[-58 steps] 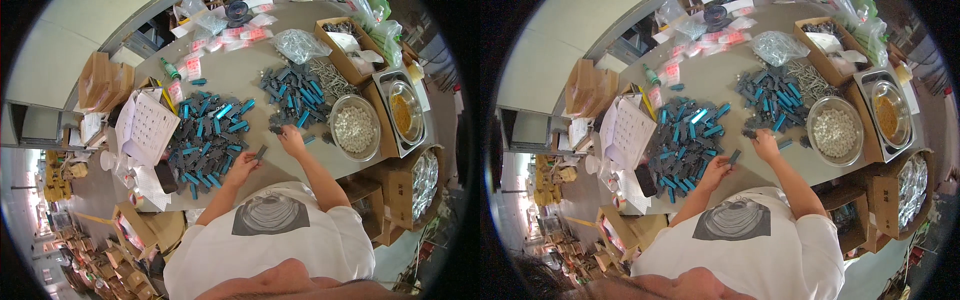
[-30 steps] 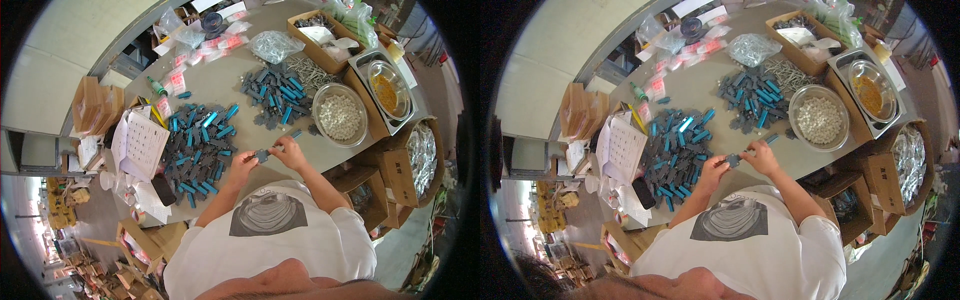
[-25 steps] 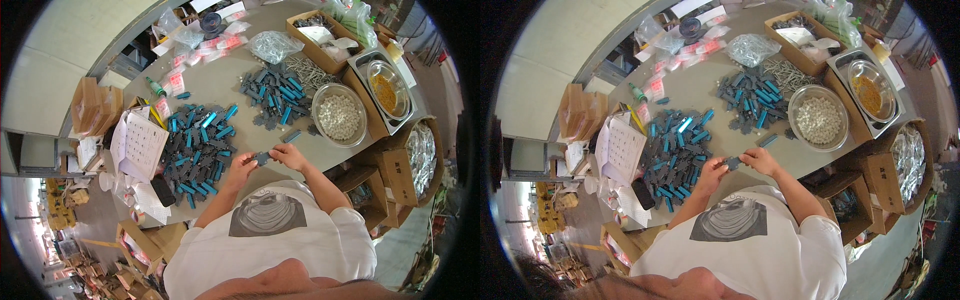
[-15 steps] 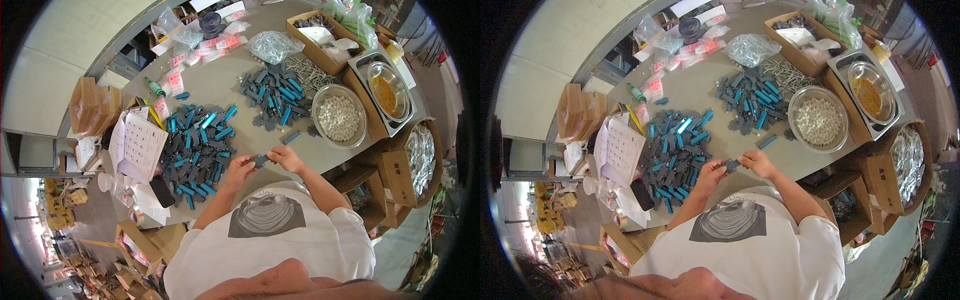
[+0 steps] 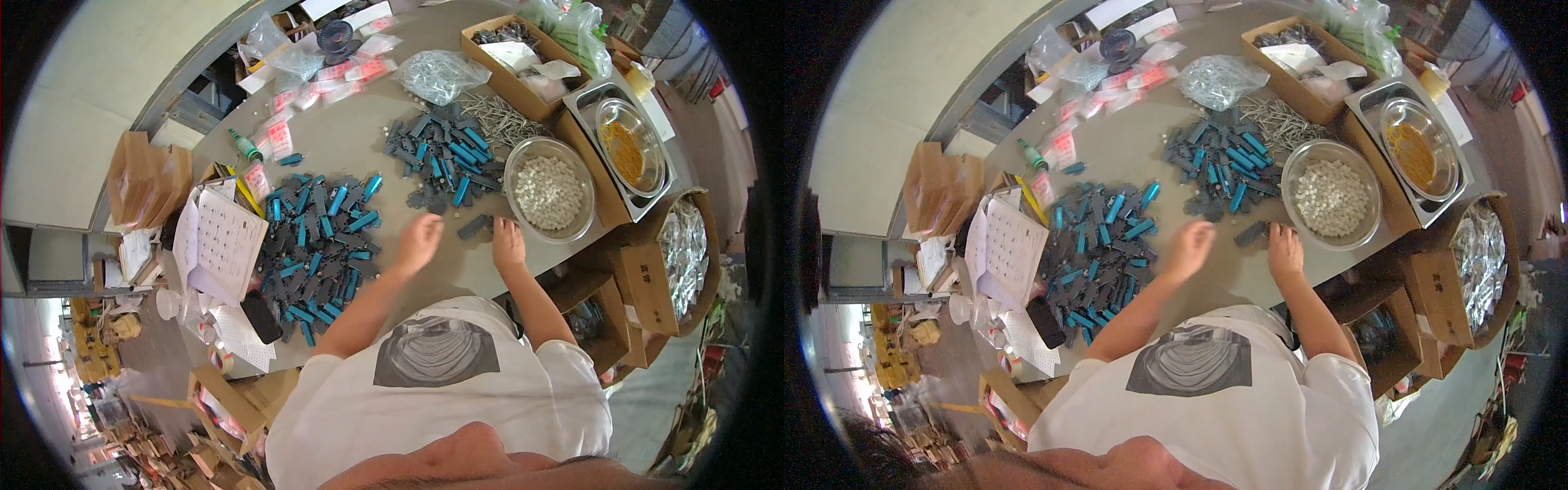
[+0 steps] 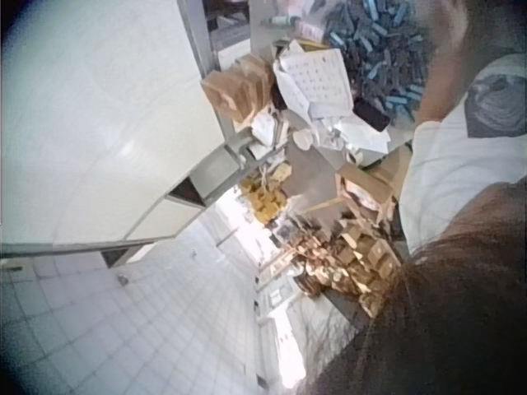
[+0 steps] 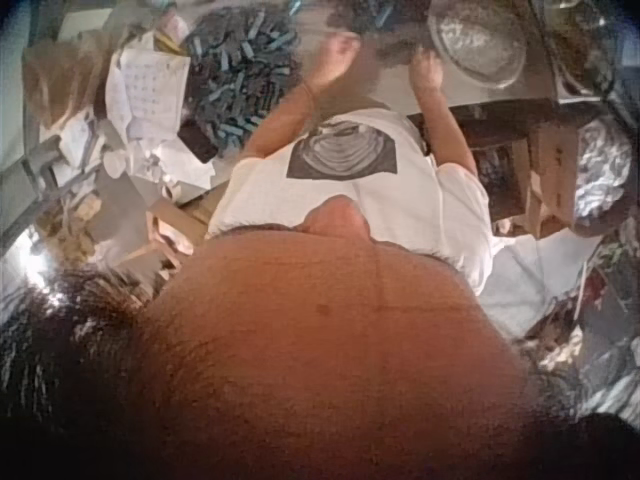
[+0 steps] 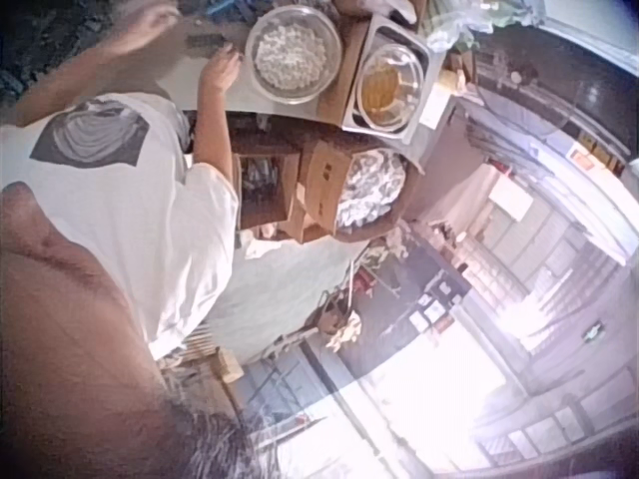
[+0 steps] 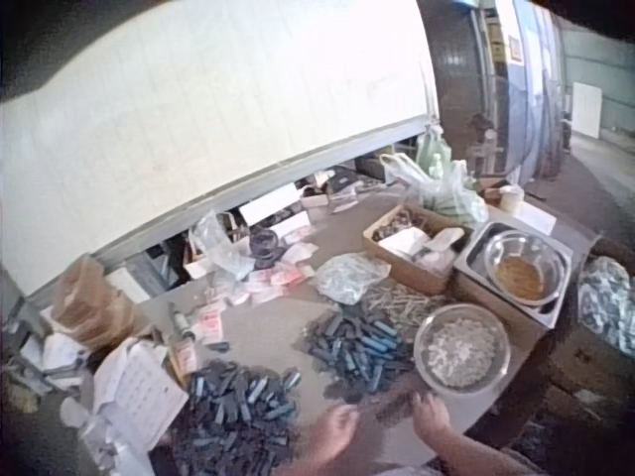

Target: The person repeatedly picks up small blue and gray plastic components from a table, aligns them, and snaps them together by hand. They place the assembled units back onto the table among other parts. The workspace includes bowls of small white and yellow components and various packaging materials.

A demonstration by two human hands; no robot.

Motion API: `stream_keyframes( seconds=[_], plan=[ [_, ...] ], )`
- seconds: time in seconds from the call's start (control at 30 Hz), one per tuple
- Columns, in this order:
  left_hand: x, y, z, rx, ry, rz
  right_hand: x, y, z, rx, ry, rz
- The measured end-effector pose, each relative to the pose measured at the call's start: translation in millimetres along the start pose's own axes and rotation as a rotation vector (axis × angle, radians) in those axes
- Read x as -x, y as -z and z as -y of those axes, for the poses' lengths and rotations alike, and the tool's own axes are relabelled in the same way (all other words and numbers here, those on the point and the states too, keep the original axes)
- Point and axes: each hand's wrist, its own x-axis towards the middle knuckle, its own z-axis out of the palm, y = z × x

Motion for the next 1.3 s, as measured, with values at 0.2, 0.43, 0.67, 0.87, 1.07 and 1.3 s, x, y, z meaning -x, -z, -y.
stream_keyframes(
  seconds=[0.2,0.43,0.67,0.87,1.07,1.3],
  plan=[
    [-14,-77,0,-0.286,-0.415,0.174,19,13,-2,-0.031,-0.044,0.039],
    [6,-66,16,-0.371,-0.256,0.326,32,8,-9,-0.461,-0.035,-0.149],
    [45,-49,40,0.38,0.246,0.346,34,19,37,-1.548,-0.151,0.499],
    [64,-34,34,0.464,0.077,0.271,42,20,64,-1.731,-0.152,0.527],
    [74,-14,-4,1.087,0.327,0.296,47,29,74,-1.599,-0.214,0.478],
    [73,-24,9,1.035,0.202,0.18,52,42,82,-1.052,-0.154,0.277]
  ],
)
